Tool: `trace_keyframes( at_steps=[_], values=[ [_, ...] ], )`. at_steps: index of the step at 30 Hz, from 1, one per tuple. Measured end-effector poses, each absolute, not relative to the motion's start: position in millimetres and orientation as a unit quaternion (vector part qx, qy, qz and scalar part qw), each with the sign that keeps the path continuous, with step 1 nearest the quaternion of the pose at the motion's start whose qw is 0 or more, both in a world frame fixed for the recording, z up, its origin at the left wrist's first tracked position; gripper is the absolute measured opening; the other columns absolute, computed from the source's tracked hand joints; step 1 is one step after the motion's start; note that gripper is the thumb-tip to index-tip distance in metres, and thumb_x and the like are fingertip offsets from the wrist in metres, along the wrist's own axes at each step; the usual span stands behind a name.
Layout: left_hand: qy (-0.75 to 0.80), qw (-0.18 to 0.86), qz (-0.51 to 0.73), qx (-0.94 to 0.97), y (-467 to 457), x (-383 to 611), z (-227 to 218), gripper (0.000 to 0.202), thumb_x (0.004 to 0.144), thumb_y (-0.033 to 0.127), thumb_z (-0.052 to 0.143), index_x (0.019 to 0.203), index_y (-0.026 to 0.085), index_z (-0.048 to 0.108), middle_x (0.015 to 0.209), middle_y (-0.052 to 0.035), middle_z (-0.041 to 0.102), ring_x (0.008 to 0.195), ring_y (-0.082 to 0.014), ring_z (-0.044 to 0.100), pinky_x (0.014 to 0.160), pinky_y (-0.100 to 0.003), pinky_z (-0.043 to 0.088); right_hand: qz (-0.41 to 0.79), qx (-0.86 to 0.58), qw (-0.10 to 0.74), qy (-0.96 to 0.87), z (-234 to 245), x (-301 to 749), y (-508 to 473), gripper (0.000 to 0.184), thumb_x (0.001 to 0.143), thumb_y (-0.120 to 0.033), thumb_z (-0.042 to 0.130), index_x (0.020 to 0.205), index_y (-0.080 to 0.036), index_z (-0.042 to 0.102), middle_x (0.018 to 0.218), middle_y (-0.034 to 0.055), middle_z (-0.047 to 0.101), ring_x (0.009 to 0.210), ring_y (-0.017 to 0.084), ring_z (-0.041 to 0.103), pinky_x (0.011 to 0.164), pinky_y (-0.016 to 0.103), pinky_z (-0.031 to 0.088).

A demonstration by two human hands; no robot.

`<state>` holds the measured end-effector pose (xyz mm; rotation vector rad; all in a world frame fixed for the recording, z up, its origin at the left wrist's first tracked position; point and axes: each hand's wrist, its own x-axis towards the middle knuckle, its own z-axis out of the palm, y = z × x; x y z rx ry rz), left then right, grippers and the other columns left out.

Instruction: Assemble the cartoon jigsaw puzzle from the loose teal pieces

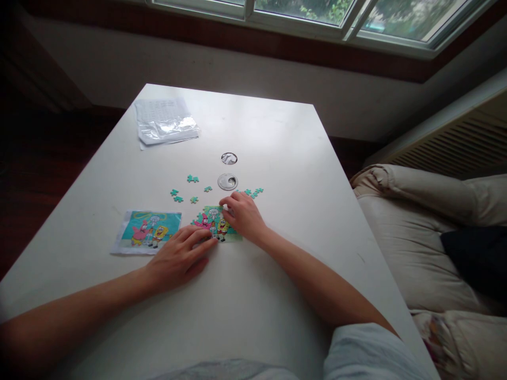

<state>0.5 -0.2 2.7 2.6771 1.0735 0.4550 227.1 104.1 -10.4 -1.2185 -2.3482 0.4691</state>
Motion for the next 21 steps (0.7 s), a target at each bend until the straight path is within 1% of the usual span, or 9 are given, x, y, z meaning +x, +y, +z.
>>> trace_keyframes(
  at_steps=[4,9,13,21],
  values=[
    [0.367,0.111,0.158,0.910,-0.4,0.6,2.4,0.042,0.091,0.022,0.059,0.133,0.018,0.057,0.130,-0.0138,0.058,0.122,-0.0301,0.051,0.106,-0.050,0.046,0.148,-0.448,0.225,-0.853,-11.1,226.3,103.8,0.013,0.091,-0.026,0.066,0.103,-0.023,0.069,0.094,0.0061,0.061,0.093,0.023,0.052,0.088,0.037,0.041],
    [0.367,0.113,0.155,0.910,-0.1,0.4,1.6,0.041,0.092,0.023,0.057,0.133,0.019,0.056,0.131,-0.0137,0.058,0.122,-0.0302,0.051,0.107,-0.050,0.046,0.136,-0.454,0.228,-0.851,-12.5,225.0,103.5,0.010,0.091,-0.029,0.066,0.099,-0.024,0.067,0.095,0.0065,0.061,0.094,0.024,0.052,0.088,0.038,0.041],
    [0.366,0.113,0.159,0.910,0.3,0.7,2.3,0.041,0.092,0.023,0.057,0.133,0.019,0.056,0.131,-0.0137,0.058,0.122,-0.0301,0.051,0.106,-0.050,0.046,0.137,-0.458,0.236,-0.846,-14.2,225.2,104.3,0.006,0.093,-0.027,0.063,0.097,-0.024,0.068,0.093,0.0064,0.060,0.093,0.024,0.051,0.086,0.038,0.041],
    [0.368,0.118,0.158,0.908,-0.4,0.3,1.9,0.042,0.091,0.023,0.058,0.134,0.019,0.056,0.130,-0.0137,0.058,0.122,-0.0302,0.051,0.106,-0.051,0.046,0.139,-0.455,0.239,-0.846,-16.6,226.7,106.4,0.008,0.095,-0.026,0.061,0.096,-0.023,0.069,0.092,0.0061,0.060,0.090,0.023,0.051,0.084,0.037,0.040]
  ],
)
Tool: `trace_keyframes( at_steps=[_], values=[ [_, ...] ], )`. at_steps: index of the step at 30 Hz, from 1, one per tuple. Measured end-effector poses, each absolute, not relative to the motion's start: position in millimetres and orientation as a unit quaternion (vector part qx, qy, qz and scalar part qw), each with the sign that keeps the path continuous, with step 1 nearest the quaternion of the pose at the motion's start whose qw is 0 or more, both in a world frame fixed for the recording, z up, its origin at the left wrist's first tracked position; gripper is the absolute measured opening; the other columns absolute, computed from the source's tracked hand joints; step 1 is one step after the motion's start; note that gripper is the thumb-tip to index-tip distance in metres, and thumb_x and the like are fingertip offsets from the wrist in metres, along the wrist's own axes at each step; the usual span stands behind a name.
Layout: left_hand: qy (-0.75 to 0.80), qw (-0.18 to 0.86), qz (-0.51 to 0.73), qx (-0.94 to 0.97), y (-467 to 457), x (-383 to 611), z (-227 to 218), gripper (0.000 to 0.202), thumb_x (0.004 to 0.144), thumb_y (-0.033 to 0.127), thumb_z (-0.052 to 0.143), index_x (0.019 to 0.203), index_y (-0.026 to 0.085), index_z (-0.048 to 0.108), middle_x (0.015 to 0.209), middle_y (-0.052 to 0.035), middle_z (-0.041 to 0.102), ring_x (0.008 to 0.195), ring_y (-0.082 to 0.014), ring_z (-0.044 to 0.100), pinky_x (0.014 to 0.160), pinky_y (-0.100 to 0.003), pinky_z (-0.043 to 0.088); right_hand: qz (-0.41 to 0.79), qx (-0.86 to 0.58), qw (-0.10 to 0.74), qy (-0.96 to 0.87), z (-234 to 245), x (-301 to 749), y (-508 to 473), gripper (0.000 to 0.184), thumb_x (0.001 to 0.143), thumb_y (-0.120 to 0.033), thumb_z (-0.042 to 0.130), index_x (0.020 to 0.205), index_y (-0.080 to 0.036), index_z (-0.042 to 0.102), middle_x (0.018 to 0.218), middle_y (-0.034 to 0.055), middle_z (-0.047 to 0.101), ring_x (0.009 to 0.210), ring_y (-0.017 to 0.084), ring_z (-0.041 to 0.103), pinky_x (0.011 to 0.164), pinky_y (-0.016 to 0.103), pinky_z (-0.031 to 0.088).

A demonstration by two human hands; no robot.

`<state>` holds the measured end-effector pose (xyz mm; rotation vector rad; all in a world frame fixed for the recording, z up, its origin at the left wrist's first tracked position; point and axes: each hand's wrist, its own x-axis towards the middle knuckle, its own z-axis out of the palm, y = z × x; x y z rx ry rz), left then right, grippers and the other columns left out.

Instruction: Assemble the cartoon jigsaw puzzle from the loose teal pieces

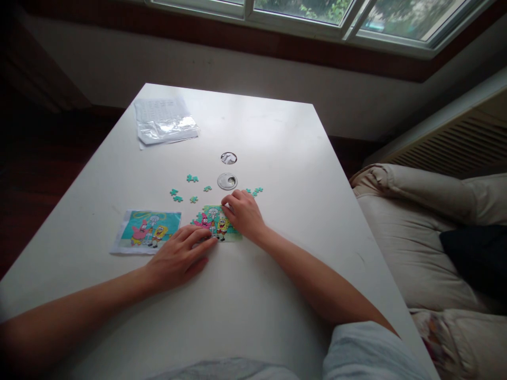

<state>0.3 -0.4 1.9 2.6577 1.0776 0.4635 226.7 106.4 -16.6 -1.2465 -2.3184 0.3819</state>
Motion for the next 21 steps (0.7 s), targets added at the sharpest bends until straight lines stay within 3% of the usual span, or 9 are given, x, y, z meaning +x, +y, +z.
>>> trace_keyframes(
  at_steps=[21],
  values=[
    [0.367,0.112,0.151,0.911,-0.1,0.0,1.5,0.042,0.092,0.023,0.056,0.134,0.019,0.056,0.132,-0.0136,0.057,0.122,-0.0308,0.050,0.107,-0.050,0.045,0.144,-0.434,0.227,-0.860,-12.8,230.2,106.9,0.009,0.092,-0.024,0.063,0.098,-0.024,0.069,0.095,0.0061,0.060,0.092,0.023,0.052,0.087,0.037,0.040]
  ],
)
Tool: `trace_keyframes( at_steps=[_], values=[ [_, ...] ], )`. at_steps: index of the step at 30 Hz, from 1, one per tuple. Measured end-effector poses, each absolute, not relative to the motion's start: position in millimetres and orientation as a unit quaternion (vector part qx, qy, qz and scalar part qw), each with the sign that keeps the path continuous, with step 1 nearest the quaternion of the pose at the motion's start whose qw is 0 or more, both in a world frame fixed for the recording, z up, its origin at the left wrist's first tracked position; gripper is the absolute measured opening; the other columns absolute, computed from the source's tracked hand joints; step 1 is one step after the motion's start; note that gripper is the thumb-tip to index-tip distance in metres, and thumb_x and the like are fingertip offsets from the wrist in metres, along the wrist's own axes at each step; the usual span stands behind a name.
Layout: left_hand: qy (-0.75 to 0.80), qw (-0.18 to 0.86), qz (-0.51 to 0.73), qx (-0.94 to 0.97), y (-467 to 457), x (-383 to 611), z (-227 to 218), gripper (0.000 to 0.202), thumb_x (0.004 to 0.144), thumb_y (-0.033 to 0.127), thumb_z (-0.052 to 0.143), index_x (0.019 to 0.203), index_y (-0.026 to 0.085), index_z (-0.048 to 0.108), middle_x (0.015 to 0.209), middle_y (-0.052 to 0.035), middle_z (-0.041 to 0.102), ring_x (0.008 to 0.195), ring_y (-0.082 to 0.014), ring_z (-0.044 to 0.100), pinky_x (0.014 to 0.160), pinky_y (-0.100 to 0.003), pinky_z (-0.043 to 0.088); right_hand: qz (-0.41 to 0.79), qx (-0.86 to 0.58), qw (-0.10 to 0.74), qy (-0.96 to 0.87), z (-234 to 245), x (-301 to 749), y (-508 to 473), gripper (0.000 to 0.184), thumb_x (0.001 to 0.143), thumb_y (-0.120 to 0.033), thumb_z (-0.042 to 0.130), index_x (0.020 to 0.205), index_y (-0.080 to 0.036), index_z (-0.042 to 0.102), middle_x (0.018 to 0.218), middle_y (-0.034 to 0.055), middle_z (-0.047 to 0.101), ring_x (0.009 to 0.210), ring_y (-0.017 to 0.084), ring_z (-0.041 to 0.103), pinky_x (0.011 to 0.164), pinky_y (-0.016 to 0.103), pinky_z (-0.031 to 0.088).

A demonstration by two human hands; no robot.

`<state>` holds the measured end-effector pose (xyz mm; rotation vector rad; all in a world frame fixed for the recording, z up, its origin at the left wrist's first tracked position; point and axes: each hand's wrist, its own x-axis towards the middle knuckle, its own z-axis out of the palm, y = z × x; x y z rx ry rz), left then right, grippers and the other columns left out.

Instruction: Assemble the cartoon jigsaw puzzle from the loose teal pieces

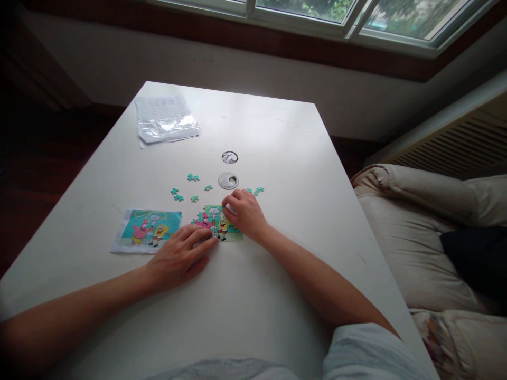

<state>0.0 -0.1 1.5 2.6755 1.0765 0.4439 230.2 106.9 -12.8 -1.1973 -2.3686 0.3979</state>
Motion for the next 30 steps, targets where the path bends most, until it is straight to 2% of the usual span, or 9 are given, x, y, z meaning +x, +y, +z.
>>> trace_keyframes(
  at_steps=[17,24,30],
  values=[
    [0.367,0.112,0.159,0.910,0,0,1,0.041,0.093,0.023,0.055,0.134,0.020,0.056,0.132,-0.0131,0.057,0.122,-0.0303,0.051,0.107,-0.050,0.045,0.131,-0.437,0.216,-0.863,-12,229,106,0.006,0.092,-0.025,0.064,0.094,-0.025,0.069,0.094,0.0062,0.060,0.092,0.023,0.051,0.086,0.037,0.040],
    [0.363,0.115,0.153,0.912,0,-2,0,0.042,0.093,0.023,0.056,0.135,0.019,0.055,0.133,-0.0138,0.057,0.123,-0.0304,0.050,0.107,-0.051,0.045,0.134,-0.449,0.255,-0.846,-14,237,112,0.014,0.094,-0.020,0.057,0.099,-0.025,0.069,0.095,0.0054,0.065,0.093,0.023,0.054,0.088,0.038,0.039],
    [0.362,0.112,0.150,0.913,0,-2,1,0.042,0.094,0.023,0.054,0.135,0.018,0.055,0.134,-0.0136,0.057,0.123,-0.0306,0.050,0.107,-0.050,0.044,0.139,-0.466,0.270,-0.831,-13,241,114,0.015,0.093,-0.017,0.056,0.094,-0.024,0.069,0.094,0.0051,0.067,0.094,0.023,0.056,0.087,0.038,0.038]
  ],
)
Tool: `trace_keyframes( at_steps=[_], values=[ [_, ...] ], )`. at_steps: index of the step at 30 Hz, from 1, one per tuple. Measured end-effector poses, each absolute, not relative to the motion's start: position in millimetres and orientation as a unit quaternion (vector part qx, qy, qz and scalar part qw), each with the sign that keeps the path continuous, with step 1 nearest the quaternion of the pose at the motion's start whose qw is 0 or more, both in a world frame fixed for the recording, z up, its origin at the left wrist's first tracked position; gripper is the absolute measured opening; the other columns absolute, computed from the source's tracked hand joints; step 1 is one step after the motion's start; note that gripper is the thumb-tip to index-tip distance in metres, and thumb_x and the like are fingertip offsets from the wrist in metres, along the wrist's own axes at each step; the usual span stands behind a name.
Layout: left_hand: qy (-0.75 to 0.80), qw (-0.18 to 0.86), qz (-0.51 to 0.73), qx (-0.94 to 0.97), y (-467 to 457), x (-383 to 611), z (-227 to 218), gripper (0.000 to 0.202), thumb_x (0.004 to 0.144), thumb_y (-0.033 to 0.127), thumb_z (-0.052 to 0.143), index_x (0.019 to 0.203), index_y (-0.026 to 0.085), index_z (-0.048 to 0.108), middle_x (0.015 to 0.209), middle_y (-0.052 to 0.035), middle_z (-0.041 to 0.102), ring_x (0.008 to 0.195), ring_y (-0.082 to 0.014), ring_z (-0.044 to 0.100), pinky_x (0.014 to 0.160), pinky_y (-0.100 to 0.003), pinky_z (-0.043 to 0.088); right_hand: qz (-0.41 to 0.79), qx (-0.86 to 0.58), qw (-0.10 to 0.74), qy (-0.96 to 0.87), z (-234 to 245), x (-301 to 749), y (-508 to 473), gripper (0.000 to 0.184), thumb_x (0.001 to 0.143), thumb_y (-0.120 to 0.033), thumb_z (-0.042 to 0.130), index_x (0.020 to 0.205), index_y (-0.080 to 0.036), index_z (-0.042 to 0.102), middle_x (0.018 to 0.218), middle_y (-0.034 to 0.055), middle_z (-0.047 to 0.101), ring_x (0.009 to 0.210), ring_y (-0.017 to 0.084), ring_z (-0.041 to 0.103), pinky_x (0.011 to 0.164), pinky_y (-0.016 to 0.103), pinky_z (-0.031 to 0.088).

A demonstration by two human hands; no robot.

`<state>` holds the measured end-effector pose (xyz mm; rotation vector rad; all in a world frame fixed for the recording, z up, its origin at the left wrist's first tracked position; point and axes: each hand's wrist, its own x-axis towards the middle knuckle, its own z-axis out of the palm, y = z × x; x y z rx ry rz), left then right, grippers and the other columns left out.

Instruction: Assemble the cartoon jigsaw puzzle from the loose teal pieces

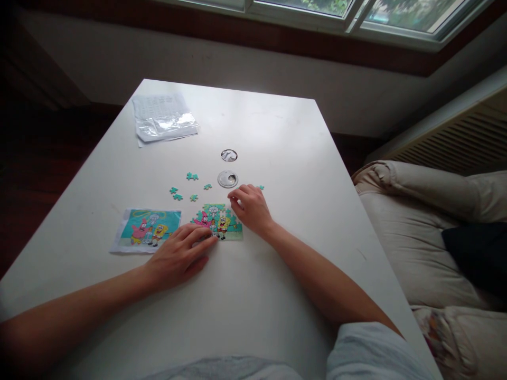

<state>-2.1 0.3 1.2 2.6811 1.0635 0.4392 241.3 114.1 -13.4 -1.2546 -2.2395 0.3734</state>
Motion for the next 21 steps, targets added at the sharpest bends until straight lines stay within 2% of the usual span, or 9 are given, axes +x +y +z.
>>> trace_keyframes(
  at_steps=[21],
  values=[
    [0.360,0.110,0.158,0.913,0.5,-1.8,0.5,0.042,0.093,0.023,0.055,0.135,0.018,0.056,0.132,-0.0140,0.057,0.122,-0.0306,0.051,0.107,-0.050,0.045,0.139,-0.452,0.259,-0.843,-14.8,240.1,113.4,0.011,0.093,-0.020,0.058,0.092,-0.023,0.068,0.087,0.0038,0.066,0.088,0.022,0.055,0.085,0.037,0.036]
  ],
)
